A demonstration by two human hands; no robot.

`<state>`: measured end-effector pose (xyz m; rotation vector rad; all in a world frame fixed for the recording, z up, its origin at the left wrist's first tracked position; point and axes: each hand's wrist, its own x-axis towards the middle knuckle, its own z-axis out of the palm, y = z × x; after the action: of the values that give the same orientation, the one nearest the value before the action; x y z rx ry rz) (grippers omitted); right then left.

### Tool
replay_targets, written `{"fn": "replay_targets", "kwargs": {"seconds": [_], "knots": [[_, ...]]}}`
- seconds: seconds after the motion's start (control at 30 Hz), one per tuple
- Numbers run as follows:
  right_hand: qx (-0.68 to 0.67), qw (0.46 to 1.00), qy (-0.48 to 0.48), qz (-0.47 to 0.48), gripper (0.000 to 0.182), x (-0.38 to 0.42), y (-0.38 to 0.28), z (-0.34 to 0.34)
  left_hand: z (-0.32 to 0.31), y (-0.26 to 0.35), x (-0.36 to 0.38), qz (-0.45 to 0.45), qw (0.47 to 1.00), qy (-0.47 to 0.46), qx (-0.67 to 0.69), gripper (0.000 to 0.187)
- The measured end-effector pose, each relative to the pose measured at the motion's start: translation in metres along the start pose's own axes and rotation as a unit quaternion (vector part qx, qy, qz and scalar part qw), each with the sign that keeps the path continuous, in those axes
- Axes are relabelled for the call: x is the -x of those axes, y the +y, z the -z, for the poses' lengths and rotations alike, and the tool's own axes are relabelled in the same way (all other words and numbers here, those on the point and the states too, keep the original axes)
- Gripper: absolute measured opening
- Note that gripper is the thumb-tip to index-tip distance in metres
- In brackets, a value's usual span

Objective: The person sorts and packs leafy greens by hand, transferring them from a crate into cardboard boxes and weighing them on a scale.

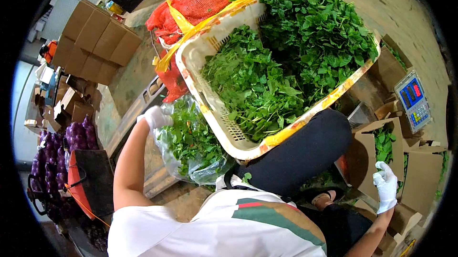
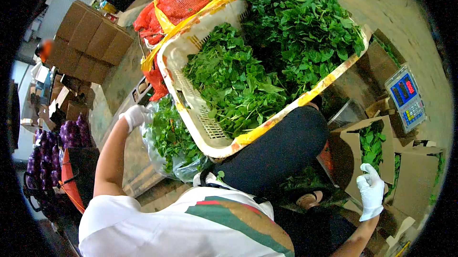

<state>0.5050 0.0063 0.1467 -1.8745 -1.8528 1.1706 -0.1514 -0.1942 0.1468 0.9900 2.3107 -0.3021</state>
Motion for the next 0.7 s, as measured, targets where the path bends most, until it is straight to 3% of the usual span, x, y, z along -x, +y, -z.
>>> {"fn": "replay_targets", "kwargs": {"seconds": [0.03,0.07,0.1,0.13,0.2,0.23,0.27,0.37,0.4,0.43,0.47,0.5,0.53,0.57,0.7], "knots": [[0.003,1.0,0.005,0.001,0.034,0.002,0.003,0.0,-0.008,-0.002,-0.008,0.06,0.983,0.112,-0.129,0.021],[0.005,1.0,0.01,0.0,0.034,0.005,0.006,-0.001,-0.016,-0.003,-0.016,0.117,0.935,0.221,-0.253,0.022],[0.005,1.0,0.013,-0.003,0.034,0.007,0.004,0.0,0.012,0.051,0.009,0.041,0.959,0.217,-0.18,0.023],[0.025,0.999,0.002,-0.02,0.034,0.01,0.0,0.002,0.02,0.084,0.015,-0.042,0.952,0.283,-0.108,0.022],[0.047,0.998,-0.004,-0.043,0.033,0.013,0.006,0.005,0.017,0.143,0.011,-0.156,0.937,0.301,0.08,0.019],[0.039,0.999,-0.003,-0.002,0.034,0.009,0.021,0.004,0.006,0.17,0.001,-0.2,0.923,0.296,0.146,0.024],[0.026,1.0,0.003,0.005,0.034,0.017,0.02,0.007,-0.009,0.199,-0.013,-0.231,0.933,0.221,0.166,0.027],[0.039,0.999,0.024,0.004,0.036,0.043,-0.017,0.009,-0.093,0.256,-0.063,-0.29,0.948,0.088,0.099,0.069],[0.071,0.997,0.035,0.026,0.038,0.045,-0.018,0.007,-0.107,0.266,-0.075,-0.271,0.961,0.009,0.055,0.068],[0.107,0.993,0.043,0.033,0.04,0.044,-0.024,0.005,-0.106,0.278,-0.058,-0.276,0.951,-0.094,0.102,0.066],[0.159,0.98,0.08,0.088,0.038,0.04,-0.014,0.001,-0.156,0.252,-0.12,-0.268,0.961,-0.059,0.033,0.057],[0.16,0.983,0.06,0.066,0.039,0.032,-0.022,-0.006,-0.206,0.226,-0.178,-0.256,0.966,-0.026,-0.037,0.049],[0.131,0.989,0.05,0.051,0.041,0.026,-0.015,0.004,-0.209,0.247,-0.182,-0.198,0.975,0.068,-0.078,0.047],[0.18,0.979,0.048,0.085,0.04,0.022,-0.019,-0.002,-0.252,0.213,-0.26,-0.171,0.98,0.094,0.043,0.029],[0.16,0.984,-0.028,0.07,0.034,0.012,-0.035,0.001,-0.216,0.224,-0.213,-0.081,0.995,0.06,-0.011,0.032]]}}
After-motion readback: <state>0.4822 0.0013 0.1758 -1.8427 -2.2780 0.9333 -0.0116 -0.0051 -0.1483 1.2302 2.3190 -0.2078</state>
